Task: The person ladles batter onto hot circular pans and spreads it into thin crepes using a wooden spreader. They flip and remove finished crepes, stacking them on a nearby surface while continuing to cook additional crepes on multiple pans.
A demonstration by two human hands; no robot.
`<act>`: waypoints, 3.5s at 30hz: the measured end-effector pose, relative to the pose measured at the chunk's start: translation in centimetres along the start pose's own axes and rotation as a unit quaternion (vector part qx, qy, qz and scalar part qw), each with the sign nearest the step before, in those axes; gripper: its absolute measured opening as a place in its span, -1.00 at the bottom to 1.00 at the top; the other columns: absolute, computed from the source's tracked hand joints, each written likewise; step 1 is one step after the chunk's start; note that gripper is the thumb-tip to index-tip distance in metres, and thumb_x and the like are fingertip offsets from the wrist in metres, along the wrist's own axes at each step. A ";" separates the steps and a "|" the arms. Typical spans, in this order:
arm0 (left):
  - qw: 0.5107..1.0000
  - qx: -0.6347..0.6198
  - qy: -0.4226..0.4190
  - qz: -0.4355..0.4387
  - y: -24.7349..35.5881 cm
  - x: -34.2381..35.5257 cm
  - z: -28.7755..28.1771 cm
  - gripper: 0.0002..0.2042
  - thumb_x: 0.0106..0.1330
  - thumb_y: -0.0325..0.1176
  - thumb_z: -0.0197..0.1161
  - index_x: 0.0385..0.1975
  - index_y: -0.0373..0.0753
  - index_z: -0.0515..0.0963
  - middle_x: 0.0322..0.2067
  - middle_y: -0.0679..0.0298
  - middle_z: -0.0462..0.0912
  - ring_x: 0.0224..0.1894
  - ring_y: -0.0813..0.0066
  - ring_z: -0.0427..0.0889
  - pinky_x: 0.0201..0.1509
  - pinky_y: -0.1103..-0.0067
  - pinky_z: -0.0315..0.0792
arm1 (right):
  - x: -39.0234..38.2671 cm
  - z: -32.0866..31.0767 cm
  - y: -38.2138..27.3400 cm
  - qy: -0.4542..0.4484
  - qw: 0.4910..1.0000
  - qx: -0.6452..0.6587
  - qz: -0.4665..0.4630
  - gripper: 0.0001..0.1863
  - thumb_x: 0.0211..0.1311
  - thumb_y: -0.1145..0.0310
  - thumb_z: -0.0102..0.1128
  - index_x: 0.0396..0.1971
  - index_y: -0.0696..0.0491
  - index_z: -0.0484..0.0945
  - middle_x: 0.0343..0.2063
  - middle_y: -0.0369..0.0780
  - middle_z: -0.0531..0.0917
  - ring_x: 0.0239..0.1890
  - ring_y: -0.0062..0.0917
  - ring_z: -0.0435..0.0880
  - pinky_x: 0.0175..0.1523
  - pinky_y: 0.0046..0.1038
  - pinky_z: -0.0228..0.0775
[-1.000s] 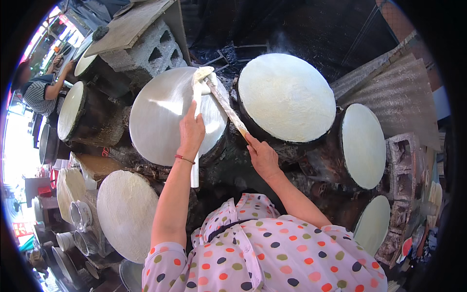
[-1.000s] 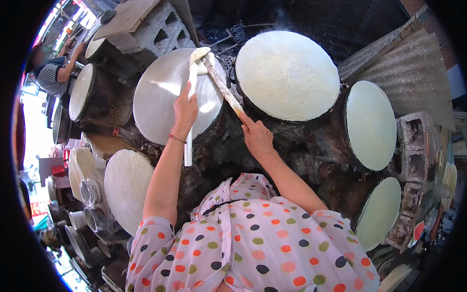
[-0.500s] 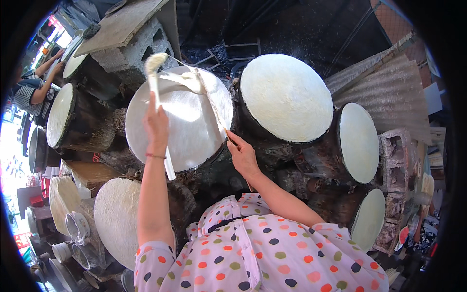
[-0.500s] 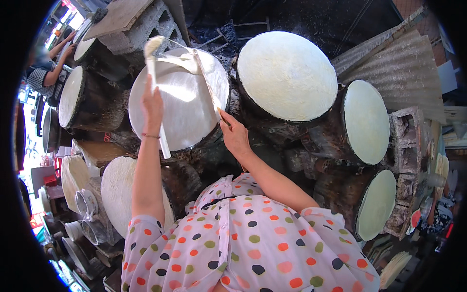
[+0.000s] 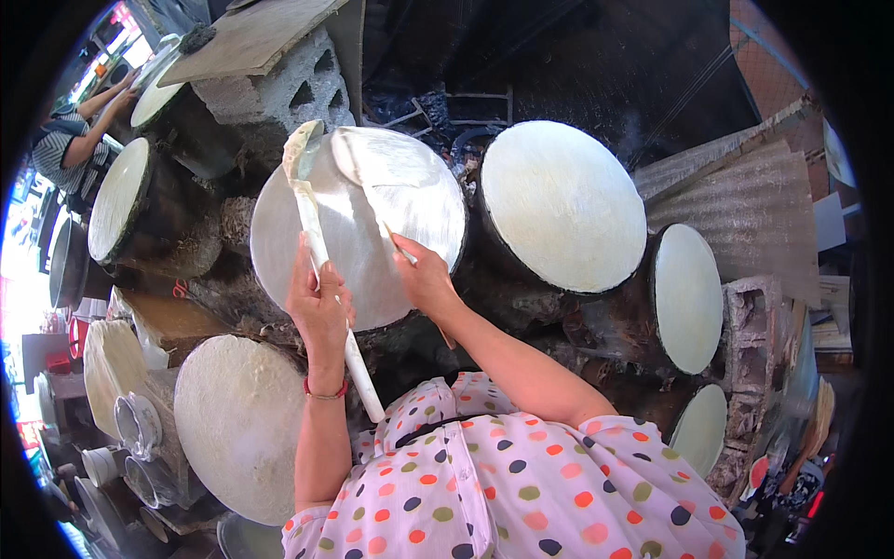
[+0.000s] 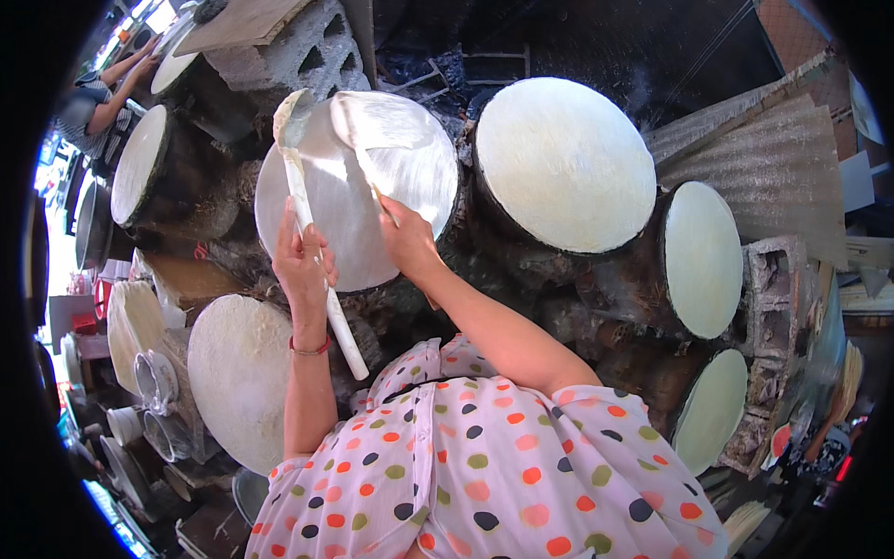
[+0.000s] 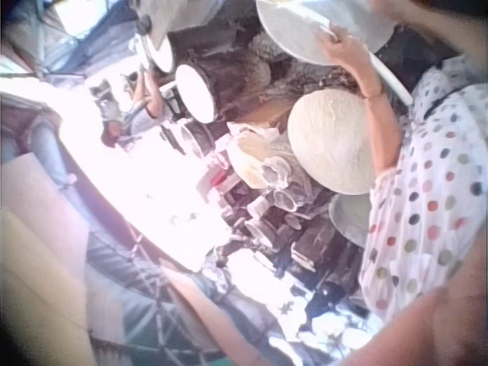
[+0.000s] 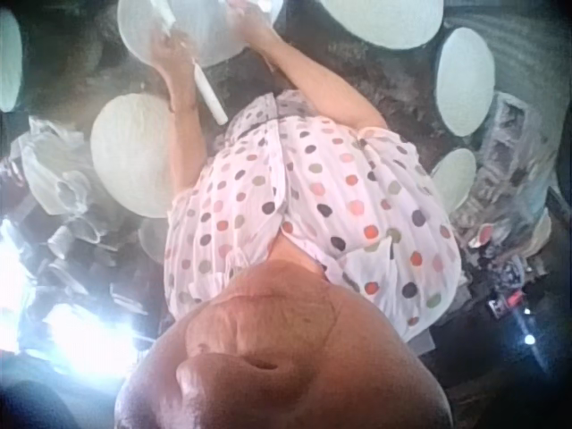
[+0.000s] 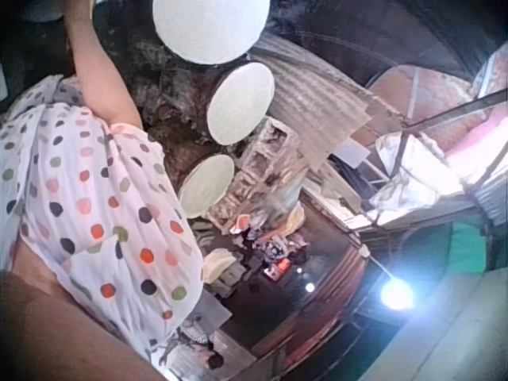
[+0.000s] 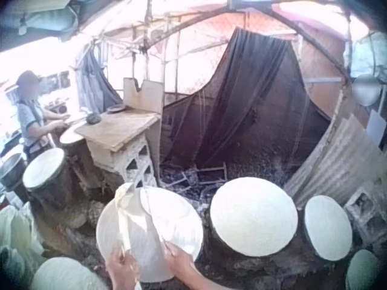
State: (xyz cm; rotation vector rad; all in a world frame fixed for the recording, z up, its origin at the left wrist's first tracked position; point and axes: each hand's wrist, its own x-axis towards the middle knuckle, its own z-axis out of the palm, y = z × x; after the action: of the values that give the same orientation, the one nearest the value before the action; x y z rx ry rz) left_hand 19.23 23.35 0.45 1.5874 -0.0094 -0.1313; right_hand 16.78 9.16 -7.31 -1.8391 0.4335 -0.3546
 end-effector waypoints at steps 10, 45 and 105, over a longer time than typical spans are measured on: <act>0.997 -0.068 0.026 -0.032 -0.3 -1.8 -1.1 -0.53 0.43 -0.48 -0.02 0.34 -0.12 0.17 -0.53 0.38 0.37 -0.72 0.78 0.26 -0.77 0.75 0.17 | -0.4 -6.1 3.1 0.022 0.985 -0.159 0.059 -0.64 0.30 0.44 0.03 0.10 0.06 0.46 -0.17 -0.07 0.66 -0.19 -0.46 0.67 -0.03 -0.45 0.44; 0.959 -0.257 0.118 -0.038 -0.7 -5.8 -7.1 -0.53 0.44 -0.39 0.01 0.34 -0.07 0.16 -0.50 0.36 0.39 -0.69 0.73 0.28 -0.75 0.77 0.17 | 5.6 -3.4 -1.2 -0.275 0.944 -0.178 -0.042 -0.64 0.29 0.32 0.06 0.08 -0.09 0.53 -0.27 -0.10 0.68 -0.35 -0.47 0.63 -0.12 -0.38 0.47; 0.906 -0.202 0.371 -0.001 -0.4 -15.2 5.0 -0.53 0.43 -0.41 0.01 0.33 -0.07 0.15 -0.51 0.37 0.37 -0.71 0.75 0.27 -0.77 0.79 0.16 | 15.3 -9.0 -0.2 -0.467 0.848 -0.111 -0.224 -0.67 0.28 0.38 0.10 0.04 0.03 0.53 -0.15 -0.06 0.66 -0.14 -0.38 0.67 -0.01 -0.43 0.45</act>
State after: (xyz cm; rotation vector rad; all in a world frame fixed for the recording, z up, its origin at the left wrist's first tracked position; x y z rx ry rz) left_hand 3.63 19.68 1.21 1.1373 0.5797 0.4522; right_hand 26.32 -5.41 -4.06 -2.0776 -0.6654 0.3222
